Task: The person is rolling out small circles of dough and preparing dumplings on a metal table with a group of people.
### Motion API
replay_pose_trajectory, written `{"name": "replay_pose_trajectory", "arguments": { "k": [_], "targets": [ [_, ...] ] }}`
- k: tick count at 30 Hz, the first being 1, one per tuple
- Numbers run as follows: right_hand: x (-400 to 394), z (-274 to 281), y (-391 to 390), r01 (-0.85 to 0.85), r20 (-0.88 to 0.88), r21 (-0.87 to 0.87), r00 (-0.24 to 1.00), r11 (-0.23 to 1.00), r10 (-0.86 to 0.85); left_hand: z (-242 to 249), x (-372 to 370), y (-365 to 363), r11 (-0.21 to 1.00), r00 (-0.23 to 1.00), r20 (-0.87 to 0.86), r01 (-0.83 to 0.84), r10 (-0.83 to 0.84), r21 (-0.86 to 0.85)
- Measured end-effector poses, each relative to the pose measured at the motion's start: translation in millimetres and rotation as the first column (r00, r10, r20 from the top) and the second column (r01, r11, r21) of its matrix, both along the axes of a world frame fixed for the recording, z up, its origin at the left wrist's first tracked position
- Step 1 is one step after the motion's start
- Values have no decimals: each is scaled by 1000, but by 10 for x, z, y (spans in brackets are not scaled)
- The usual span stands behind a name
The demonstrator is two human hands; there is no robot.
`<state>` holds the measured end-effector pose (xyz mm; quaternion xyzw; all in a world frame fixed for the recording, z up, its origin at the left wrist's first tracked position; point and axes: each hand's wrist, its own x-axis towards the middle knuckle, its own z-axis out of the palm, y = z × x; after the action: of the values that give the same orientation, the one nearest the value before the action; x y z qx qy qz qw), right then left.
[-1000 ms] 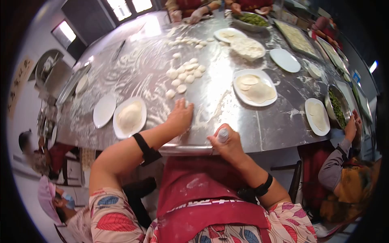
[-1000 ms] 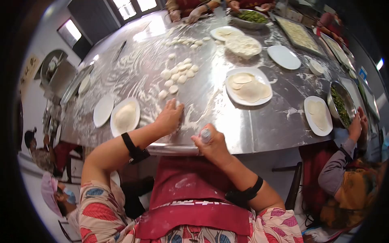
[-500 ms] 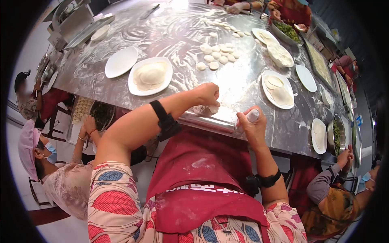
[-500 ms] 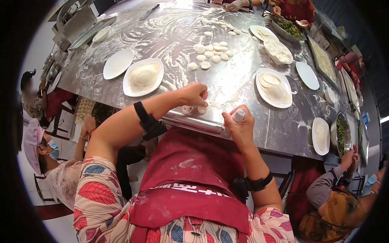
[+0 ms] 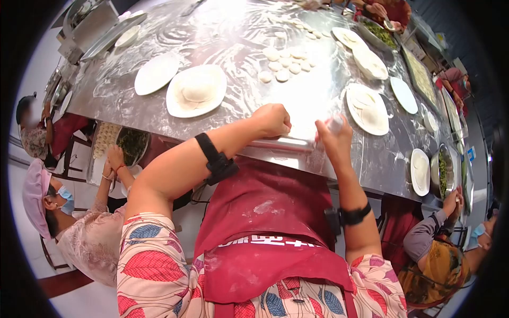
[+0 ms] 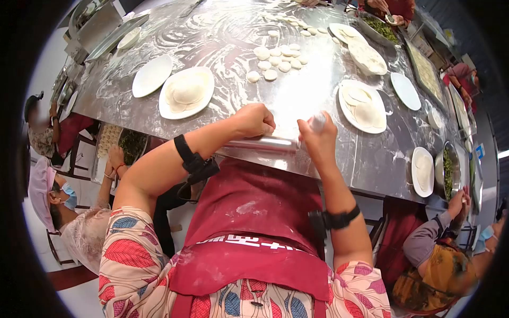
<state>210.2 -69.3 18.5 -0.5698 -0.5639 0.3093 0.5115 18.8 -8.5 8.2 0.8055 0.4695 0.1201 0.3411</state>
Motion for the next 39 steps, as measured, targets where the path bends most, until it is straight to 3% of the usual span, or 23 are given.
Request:
{"name": "replay_pose_trajectory", "arguments": {
  "k": [4,7,8,11,15,16,19,21,23,24,27,31,34,36,39],
  "targets": [
    [-1,0,170,-46,-43,4,998,999,46,109,94,33,999,992,-126,-21,27,44],
    [13,-13,-148,9,-13,-48,1000,999,-10,18,-6,25,997,997,-47,-59,57,-57],
    [33,-91,-238,-12,-86,-22,996,1000,10,19,-41,-5,945,982,47,-162,182,-283],
    [-24,-13,-179,34,-36,0,999,999,-34,-96,-87,-52,988,994,65,-77,86,-134],
    [-59,-7,238,3,-52,11,999,1000,-3,-13,85,-5,984,990,-43,-131,137,121],
    [-45,-4,219,6,-39,1,999,1000,-6,1,109,-11,983,991,-5,-131,132,126],
    [-18,59,-96,18,8,-66,1000,998,-17,-45,48,66,996,996,-21,86,-86,27],
    [9,-62,-325,-22,-88,-25,996,999,20,-85,-11,97,998,998,-25,61,-62,-17],
    [3,-55,-213,7,-41,-22,999,1000,-8,-28,-69,25,990,999,6,34,-33,-138],
    [-10,-18,-145,33,-23,-24,999,999,-33,-65,-74,21,995,996,32,89,-88,-36],
    [-59,2,260,27,16,8,1000,1000,-27,83,58,25,995,994,-109,28,-17,98],
    [-25,35,-16,0,-14,-27,1000,1000,-1,-49,10,133,987,988,-27,156,-155,42],
    [-27,9,-291,0,-76,-49,997,999,-4,5,-97,70,997,996,48,78,-77,-21],
    [-6,-67,-333,0,-120,-23,993,1000,-2,-27,-129,80,991,992,38,120,-118,-63],
    [-50,59,131,23,-1,-32,1000,999,-23,-6,-71,131,988,988,-12,151,-152,-21]
  ]
}}
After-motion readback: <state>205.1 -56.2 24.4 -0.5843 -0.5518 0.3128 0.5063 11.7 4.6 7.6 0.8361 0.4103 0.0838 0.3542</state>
